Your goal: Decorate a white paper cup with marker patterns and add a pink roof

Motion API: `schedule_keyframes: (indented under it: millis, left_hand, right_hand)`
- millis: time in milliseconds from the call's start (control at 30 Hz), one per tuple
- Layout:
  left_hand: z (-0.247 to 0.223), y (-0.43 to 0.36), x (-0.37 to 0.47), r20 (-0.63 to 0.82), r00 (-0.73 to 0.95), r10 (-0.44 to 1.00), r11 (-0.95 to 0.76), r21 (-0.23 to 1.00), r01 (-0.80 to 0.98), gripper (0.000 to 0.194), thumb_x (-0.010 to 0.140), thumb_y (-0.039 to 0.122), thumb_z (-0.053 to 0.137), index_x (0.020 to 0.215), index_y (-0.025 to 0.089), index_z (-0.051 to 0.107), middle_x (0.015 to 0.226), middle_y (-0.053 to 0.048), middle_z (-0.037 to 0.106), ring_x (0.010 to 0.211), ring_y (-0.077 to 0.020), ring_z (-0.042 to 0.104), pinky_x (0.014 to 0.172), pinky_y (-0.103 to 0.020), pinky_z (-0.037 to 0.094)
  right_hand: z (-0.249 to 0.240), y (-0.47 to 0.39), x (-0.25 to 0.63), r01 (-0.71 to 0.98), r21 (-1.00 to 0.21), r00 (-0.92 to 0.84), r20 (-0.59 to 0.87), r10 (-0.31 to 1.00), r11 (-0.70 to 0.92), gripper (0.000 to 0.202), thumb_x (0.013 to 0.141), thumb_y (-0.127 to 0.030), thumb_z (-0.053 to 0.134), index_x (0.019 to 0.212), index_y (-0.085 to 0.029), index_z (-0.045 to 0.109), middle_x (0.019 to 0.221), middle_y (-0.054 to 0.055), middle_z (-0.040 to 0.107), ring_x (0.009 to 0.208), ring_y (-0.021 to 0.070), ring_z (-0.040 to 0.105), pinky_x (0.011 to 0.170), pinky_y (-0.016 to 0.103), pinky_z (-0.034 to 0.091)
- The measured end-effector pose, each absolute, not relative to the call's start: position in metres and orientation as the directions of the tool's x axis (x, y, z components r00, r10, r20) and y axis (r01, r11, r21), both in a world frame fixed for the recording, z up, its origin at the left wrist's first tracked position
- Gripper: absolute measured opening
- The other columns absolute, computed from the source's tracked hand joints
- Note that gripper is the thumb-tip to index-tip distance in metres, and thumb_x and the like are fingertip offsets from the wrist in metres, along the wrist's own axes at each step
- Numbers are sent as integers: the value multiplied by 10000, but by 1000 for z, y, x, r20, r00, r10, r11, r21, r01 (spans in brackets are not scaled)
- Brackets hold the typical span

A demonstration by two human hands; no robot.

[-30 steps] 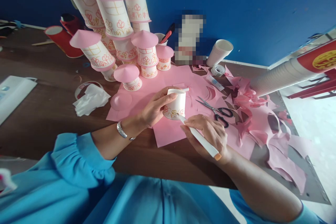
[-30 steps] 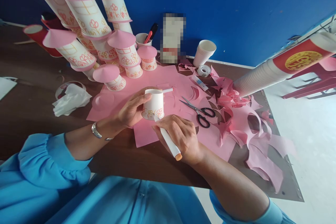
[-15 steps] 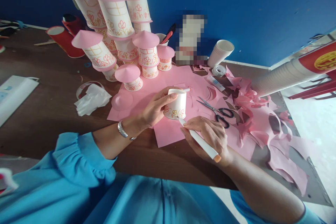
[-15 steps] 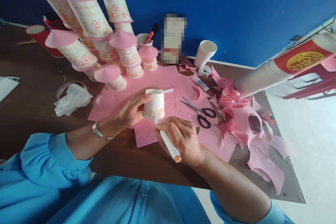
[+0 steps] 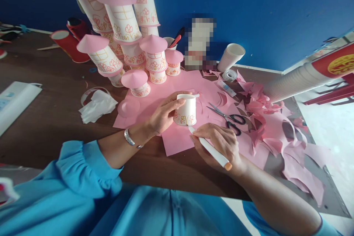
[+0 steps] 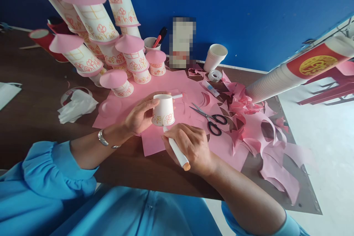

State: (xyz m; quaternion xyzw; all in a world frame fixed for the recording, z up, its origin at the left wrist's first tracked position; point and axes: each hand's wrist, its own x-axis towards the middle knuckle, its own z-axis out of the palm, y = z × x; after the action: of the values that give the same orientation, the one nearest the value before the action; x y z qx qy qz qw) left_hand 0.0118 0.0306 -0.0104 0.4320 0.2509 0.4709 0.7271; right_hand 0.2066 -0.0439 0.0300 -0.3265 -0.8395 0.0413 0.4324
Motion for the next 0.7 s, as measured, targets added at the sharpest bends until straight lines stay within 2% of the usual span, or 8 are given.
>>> schedule_keyframes:
  millis: [133, 233, 433, 500, 600, 700]
  left_hand:
    - [-3, 31, 13, -27, 440, 897, 283, 801, -528, 457, 969, 485, 707, 1318, 192, 731, 1422, -149, 750, 1360, -376, 675, 1087, -494, 563]
    - [0, 32, 14, -51, 465, 884, 339, 754, -563, 508, 944, 517, 706, 1332, 189, 726, 1383, -157, 769, 1301, -389, 711, 1043, -516, 588]
    - [-5, 32, 13, -96, 406, 909, 314, 799, -513, 513, 933, 601, 730, 1269, 217, 775, 1195, -133, 822, 974, -295, 773, 811, -407, 614]
    - [-7, 30, 13, -83, 403, 912, 291, 821, -490, 462, 930, 571, 750, 1261, 252, 794, 1266, -123, 813, 1041, -305, 760, 851, -406, 612]
    - [-7, 28, 12, -59, 421, 905, 273, 840, -469, 426, 952, 541, 734, 1294, 294, 793, 1429, -96, 759, 1246, -342, 703, 963, -427, 598]
    - [-5, 29, 10, -58, 464, 884, 307, 821, -481, 429, 963, 514, 737, 1331, 297, 771, 1490, -89, 725, 1325, -332, 668, 962, -411, 598]
  right_hand:
    - [37, -46, 211, 483, -396, -322, 749, 579, 781, 170, 975, -92, 707, 1052, -223, 632, 782, -1, 755, 657, 151, 752, 607, 257, 622]
    - [40, -47, 214, 540, -424, -269, 731, 626, 727, 177, 973, -119, 721, 1070, -246, 645, 836, 4, 778, 714, 169, 778, 642, 277, 653]
    - [34, -43, 211, 511, -420, -277, 746, 606, 750, 119, 997, -151, 703, 1055, -240, 650, 830, 11, 776, 693, 160, 767, 641, 269, 649]
    - [33, -42, 210, 509, -411, -286, 748, 599, 756, 99, 1009, -162, 695, 1050, -237, 646, 828, 15, 776, 687, 157, 764, 635, 262, 645]
    - [33, -41, 210, 508, -408, -279, 755, 593, 758, 93, 1017, -164, 690, 1054, -235, 642, 832, 21, 781, 696, 158, 768, 641, 263, 644]
    - [33, -41, 211, 517, -412, -257, 762, 595, 750, 100, 1006, -157, 700, 1047, -231, 647, 833, 23, 787, 706, 163, 775, 644, 264, 642]
